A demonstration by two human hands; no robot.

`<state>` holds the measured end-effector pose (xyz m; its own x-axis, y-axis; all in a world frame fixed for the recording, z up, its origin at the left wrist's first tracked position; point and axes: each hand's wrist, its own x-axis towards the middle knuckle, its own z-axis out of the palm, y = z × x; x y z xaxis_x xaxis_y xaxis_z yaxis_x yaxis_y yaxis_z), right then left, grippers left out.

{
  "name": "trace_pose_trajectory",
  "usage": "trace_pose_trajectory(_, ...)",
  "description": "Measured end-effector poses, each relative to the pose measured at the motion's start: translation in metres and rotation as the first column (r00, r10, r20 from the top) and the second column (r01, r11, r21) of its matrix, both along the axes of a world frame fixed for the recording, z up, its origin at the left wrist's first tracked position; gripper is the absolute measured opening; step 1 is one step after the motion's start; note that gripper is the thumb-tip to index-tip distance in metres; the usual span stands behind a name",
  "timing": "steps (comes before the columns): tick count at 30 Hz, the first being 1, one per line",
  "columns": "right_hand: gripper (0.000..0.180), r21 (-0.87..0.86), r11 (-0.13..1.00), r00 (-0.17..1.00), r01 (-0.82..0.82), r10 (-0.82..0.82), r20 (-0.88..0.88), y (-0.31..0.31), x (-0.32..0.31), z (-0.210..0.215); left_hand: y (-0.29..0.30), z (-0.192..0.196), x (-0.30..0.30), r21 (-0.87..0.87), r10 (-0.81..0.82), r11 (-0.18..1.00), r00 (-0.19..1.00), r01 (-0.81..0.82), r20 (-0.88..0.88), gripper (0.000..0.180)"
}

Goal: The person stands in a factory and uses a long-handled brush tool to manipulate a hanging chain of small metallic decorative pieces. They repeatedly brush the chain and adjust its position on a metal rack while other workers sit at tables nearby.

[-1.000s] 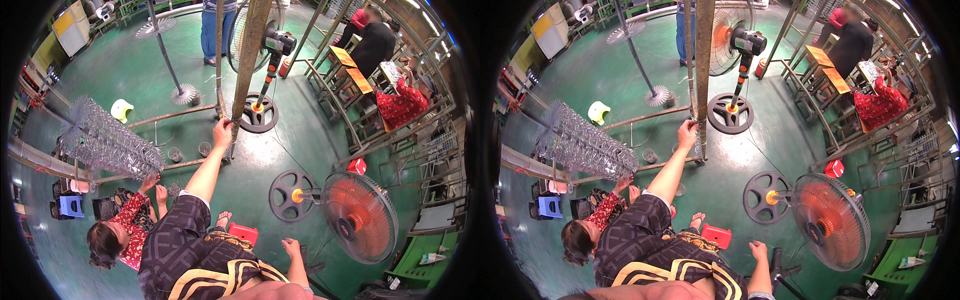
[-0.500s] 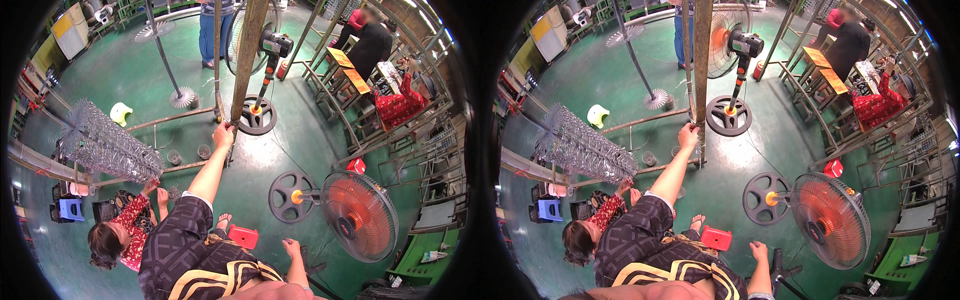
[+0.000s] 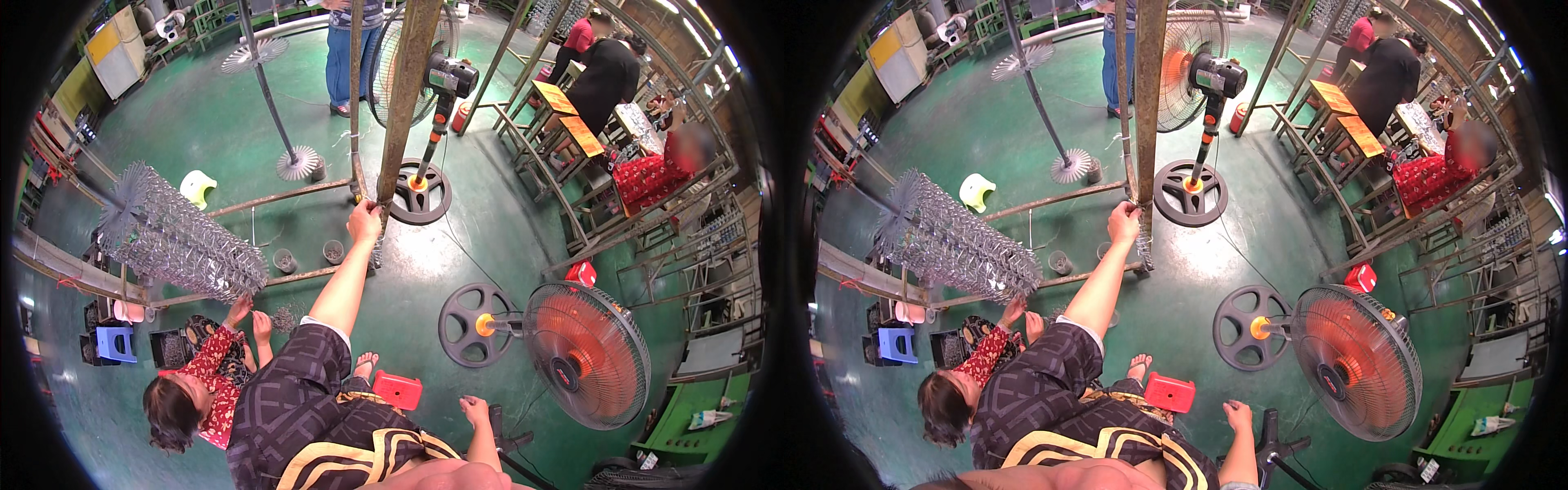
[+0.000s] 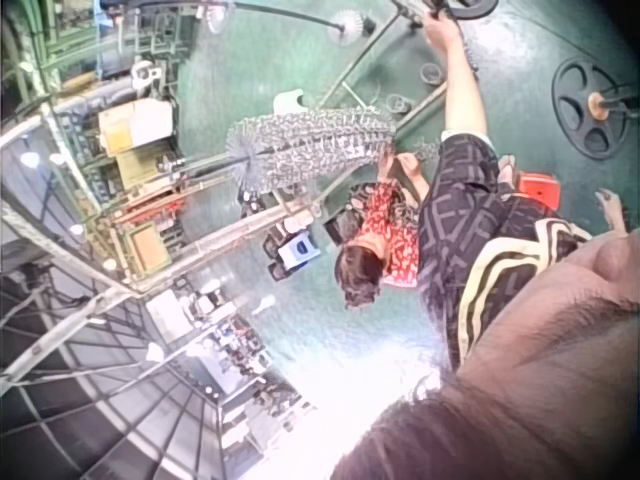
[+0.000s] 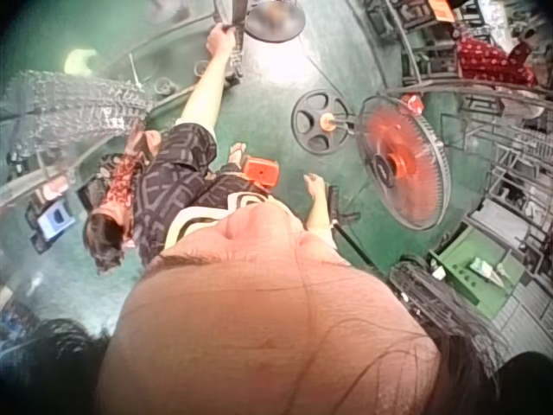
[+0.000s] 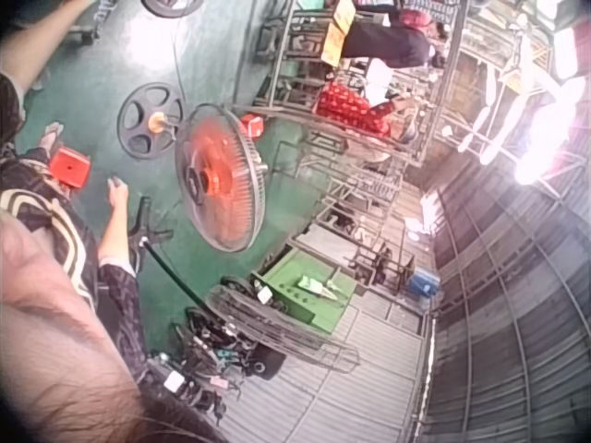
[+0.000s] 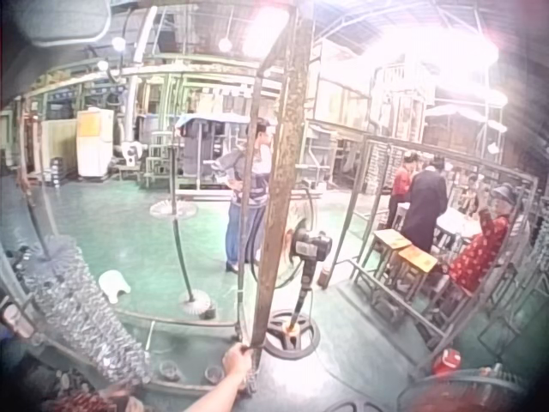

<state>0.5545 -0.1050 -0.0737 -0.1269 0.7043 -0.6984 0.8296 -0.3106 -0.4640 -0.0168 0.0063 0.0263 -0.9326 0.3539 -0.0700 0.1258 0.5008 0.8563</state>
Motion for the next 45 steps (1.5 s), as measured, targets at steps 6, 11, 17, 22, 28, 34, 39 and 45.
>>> trace_pose_trajectory(6,0.040,-0.013,1.000,0.999,0.027,-0.027,-0.025,0.000,-0.006,0.005,0.003,0.001,0.000,-0.063,-0.020,0.998,1.000,0.021,0.024,0.018)
trace_pose_trajectory(11,0.039,-0.019,0.999,0.999,0.028,-0.028,-0.046,0.001,-0.011,0.006,0.007,0.004,0.003,-0.110,0.000,0.994,1.000,0.002,0.015,0.018)
trace_pose_trajectory(17,0.038,-0.022,0.999,0.999,0.032,-0.033,-0.039,0.001,-0.019,0.016,0.009,0.005,0.013,-0.091,0.061,0.994,0.998,-0.063,-0.022,0.016)
trace_pose_trajectory(22,0.037,-0.018,0.999,0.997,0.048,-0.049,-0.066,0.001,-0.006,-0.004,0.005,-0.002,0.022,0.044,0.062,0.997,0.998,-0.061,-0.020,0.015)
trace_pose_trajectory(28,0.037,0.004,0.999,0.998,-0.051,0.051,-0.021,0.003,-0.015,-0.010,0.001,-0.007,0.015,0.032,0.004,0.999,1.000,-0.003,-0.027,0.014)
trace_pose_trajectory(34,0.039,0.035,0.984,0.985,-0.173,0.173,0.010,0.013,-0.040,0.005,-0.001,0.005,0.012,-0.110,-0.059,0.993,0.996,0.051,-0.065,0.014)
trace_pose_trajectory(39,0.041,0.035,0.980,0.981,-0.194,0.194,-0.005,0.020,-0.043,-0.007,0.004,0.002,0.013,-0.116,-0.048,0.993,0.995,0.038,-0.085,0.013)
trace_pose_trajectory(45,0.037,0.135,0.889,0.897,-0.438,0.442,-0.004,0.039,-0.118,0.040,0.005,-0.002,0.011,-0.127,-0.041,0.992,0.992,0.026,-0.117,0.012)
